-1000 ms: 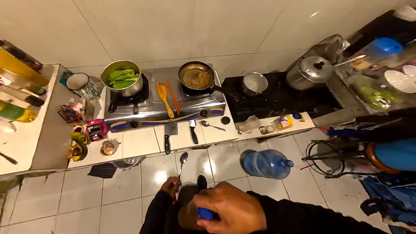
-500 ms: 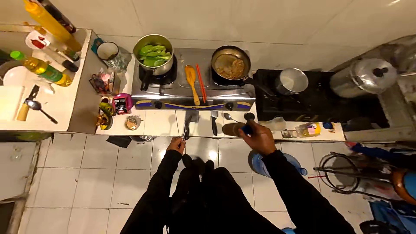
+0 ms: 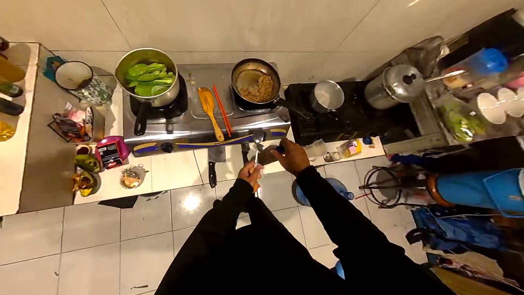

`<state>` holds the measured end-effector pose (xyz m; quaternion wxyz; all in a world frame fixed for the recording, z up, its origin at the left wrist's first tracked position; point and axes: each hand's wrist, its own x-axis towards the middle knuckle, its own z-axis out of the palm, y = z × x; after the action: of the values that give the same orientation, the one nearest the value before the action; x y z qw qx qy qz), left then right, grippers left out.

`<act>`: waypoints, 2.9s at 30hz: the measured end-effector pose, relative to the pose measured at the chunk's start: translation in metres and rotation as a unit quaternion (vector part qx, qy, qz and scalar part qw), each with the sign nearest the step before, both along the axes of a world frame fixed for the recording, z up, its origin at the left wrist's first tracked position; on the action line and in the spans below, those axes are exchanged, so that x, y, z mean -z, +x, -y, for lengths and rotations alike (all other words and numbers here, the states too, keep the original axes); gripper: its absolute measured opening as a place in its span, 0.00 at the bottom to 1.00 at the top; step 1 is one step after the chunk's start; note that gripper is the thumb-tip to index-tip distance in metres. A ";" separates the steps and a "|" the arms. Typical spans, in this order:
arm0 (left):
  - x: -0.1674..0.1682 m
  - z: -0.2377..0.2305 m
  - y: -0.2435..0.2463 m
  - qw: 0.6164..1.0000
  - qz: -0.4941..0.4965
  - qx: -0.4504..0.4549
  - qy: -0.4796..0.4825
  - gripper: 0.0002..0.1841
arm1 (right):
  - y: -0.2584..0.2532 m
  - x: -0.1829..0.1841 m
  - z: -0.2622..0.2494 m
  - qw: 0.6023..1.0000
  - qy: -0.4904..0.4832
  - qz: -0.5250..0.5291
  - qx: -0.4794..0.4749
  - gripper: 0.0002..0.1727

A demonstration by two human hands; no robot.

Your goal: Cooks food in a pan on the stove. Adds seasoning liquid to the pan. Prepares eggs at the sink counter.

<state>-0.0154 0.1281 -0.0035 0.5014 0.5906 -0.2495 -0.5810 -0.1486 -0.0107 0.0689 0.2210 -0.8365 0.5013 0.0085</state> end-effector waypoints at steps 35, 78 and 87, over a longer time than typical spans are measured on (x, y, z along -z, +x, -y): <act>0.087 -0.092 0.202 0.771 0.377 0.026 0.513 0.30 | 0.002 0.000 0.010 0.995 0.011 -0.048 -0.093 0.29; 0.003 0.069 -0.031 0.900 0.431 0.048 0.046 0.39 | -0.088 0.071 0.074 0.990 0.090 0.094 -0.051 0.22; -0.005 0.030 -0.013 0.905 0.424 -0.015 0.042 0.39 | -0.079 0.137 0.057 0.977 0.170 0.129 -0.015 0.43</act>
<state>-0.0288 0.0981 0.0019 0.3315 0.8052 -0.4054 -0.2783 -0.2281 -0.0680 -0.0685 0.4224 -0.7880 0.4478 -0.0109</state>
